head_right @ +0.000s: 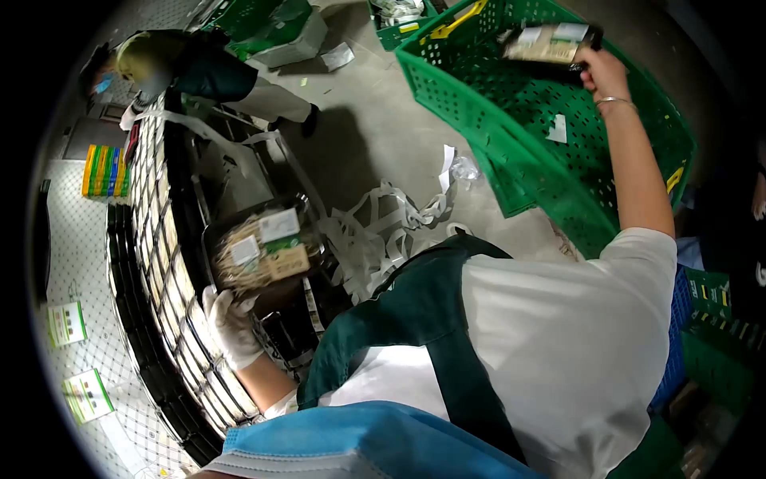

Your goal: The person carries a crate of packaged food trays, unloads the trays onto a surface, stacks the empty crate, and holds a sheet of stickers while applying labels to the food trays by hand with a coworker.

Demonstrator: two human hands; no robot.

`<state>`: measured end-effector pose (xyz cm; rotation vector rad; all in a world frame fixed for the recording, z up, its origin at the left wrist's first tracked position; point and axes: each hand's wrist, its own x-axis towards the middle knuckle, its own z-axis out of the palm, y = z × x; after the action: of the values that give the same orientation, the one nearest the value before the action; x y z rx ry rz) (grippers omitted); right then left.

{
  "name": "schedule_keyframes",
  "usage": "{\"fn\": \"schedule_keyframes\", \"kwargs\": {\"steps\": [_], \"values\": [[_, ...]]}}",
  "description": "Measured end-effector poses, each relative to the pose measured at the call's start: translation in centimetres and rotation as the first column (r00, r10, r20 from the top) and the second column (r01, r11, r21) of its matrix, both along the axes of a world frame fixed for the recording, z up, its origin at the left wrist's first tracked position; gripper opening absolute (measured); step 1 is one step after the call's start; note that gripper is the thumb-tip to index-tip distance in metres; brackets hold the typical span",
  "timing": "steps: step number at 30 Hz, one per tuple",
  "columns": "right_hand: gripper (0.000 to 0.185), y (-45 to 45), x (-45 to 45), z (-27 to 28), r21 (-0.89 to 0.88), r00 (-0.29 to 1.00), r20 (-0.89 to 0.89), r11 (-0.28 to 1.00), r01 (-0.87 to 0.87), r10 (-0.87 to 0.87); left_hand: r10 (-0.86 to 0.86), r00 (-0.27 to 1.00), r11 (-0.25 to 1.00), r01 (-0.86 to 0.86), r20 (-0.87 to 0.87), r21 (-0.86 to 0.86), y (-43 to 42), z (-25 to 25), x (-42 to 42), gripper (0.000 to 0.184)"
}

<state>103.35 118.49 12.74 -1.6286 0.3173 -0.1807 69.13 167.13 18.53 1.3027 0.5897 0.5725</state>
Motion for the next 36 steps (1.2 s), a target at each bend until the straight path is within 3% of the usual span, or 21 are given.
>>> {"fn": "schedule_keyframes", "kwargs": {"steps": [2,3,4,6,8,9,11,12,14,16,18,20,21,24,28,30,32,33,34,35,36], "values": [[0.018,-1.0,3.0,-4.3,0.231,0.977,-0.214,0.970,0.073,-0.023,-0.034,0.999,0.998,0.034,0.014,-0.059,-1.8,-0.8,4.3,0.016],[0.021,0.6,4.3,-7.7,0.310,0.975,-0.204,0.938,0.154,-0.093,-0.074,0.996,0.989,0.080,0.051,-0.121,-1.8,-2.1,6.1,0.016],[0.015,0.6,5.6,-11.4,0.415,0.956,-0.285,0.908,0.064,0.063,-0.106,0.990,0.975,0.122,0.095,-0.184,-2.2,-2.9,7.8,0.015],[0.011,4.7,7.0,-16.7,0.303,0.965,-0.254,0.941,0.148,-0.070,-0.101,0.994,0.974,0.107,0.042,-0.198,-4.2,-3.4,11.1,0.013],[0.010,5.0,8.5,-23.5,0.229,0.957,-0.286,0.973,0.014,0.054,-0.077,0.997,0.975,0.073,-0.008,-0.208,-6.0,-3.3,13.0,0.014],[0.010,4.8,9.6,-23.6,0.234,0.954,-0.291,0.972,-0.005,0.075,-0.110,0.994,0.967,0.100,-0.026,-0.235,-6.0,-3.3,13.5,0.015],[0.018,4.3,10.3,-24.0,0.192,0.761,-0.594,0.965,-0.181,0.261,-0.100,0.994,0.971,0.086,-0.048,-0.224,-7.1,-3.5,14.6,0.015],[0.021,4.3,9.8,-20.5,0.221,0.713,-0.646,0.961,-0.166,0.271,-0.120,0.991,0.966,0.102,-0.063,-0.237,-7.1,-3.8,15.0,0.015],[0.027,3.1,9.0,-15.2,0.110,0.796,-0.442,0.905,-0.410,0.414,-0.245,0.969,0.941,0.242,0.015,-0.236,-7.7,-4.3,16.3,0.017],[0.033,4.9,6.1,-7.1,0.156,0.795,-0.215,0.824,-0.545,0.567,-0.431,0.902,0.864,0.411,-0.006,-0.290,-10.5,-1.6,19.3,0.023],[0.038,7.9,1.9,-1.2,0.249,0.608,0.040,0.581,-0.775,0.793,-0.483,0.873,0.828,0.430,-0.068,-0.359,-13.3,-0.3,21.2,0.030],[0.043,9.2,-0.6,-0.7,0.262,0.527,0.156,0.479,-0.838,0.836,-0.577,0.813,0.719,0.553,0.082,-0.422,-14.0,-2.9,22.5,0.029],[0.043,8.4,0.2,-2.3,0.651,0.553,0.045,0.395,-0.648,0.832,-0.593,0.790,0.684,0.596,0.156,-0.420,-14.2,-3.9,23.1,0.030],[0.042,6.7,0.9,-2.8,0.801,0.743,0.005,0.442,-0.404,0.669,-0.636,0.716,0.672,0.697,0.287,-0.250,-14.4,-5.1,23.7,0.043],[0.038,2.8,3.0,-6.8,0.862,0.903,0.031,0.447,-0.241,0.428,-0.640,0.768,0.735,0.606,-0.016,-0.304,-10.7,-6.1,21.6,0.036],[0.038,2.6,3.9,-10.3,0.758,0.856,-0.185,0.624,-0.188,0.482,-0.556,0.831,0.767,0.503,-0.024,-0.399,-9.1,-9.6,19.0,0.026],[0.041,3.5,6.0,-16.9,0.610,0.669,-0.299,0.675,-0.415,0.681,-0.499,0.861,0.798,0.415,-0.093,-0.437,-7.4,-13.2,15.1,0.024],[0.041,3.9,7.3,-20.1,0.453,0.551,-0.514,0.754,-0.476,0.657,-0.424,0.892,0.842,0.326,-0.155,-0.429,-6.8,-15.1,12.9,0.023],[0.042,5.3,7.9,-20.9,0.028,0.609,-0.611,0.783,-0.622,0.506,-0.361,0.907,0.872,0.246,-0.215,-0.423,-6.6,-16.4,10.7,0.022],[0.044,6.2,8.4,-21.7,-0.044,0.648,-0.643,0.826,-0.562,0.407,-0.278,0.928,0.907,0.168,-0.249,-0.387,-6.7,-16.9,8.7,0.021],[0.042,5.3,9.8,-25.2,-0.023,0.726,-0.516,0.840,-0.543,0.455,-0.201,0.938,0.933,0.095,-0.282,-0.348,-7.0,-17.2,6.8,0.021]]}}
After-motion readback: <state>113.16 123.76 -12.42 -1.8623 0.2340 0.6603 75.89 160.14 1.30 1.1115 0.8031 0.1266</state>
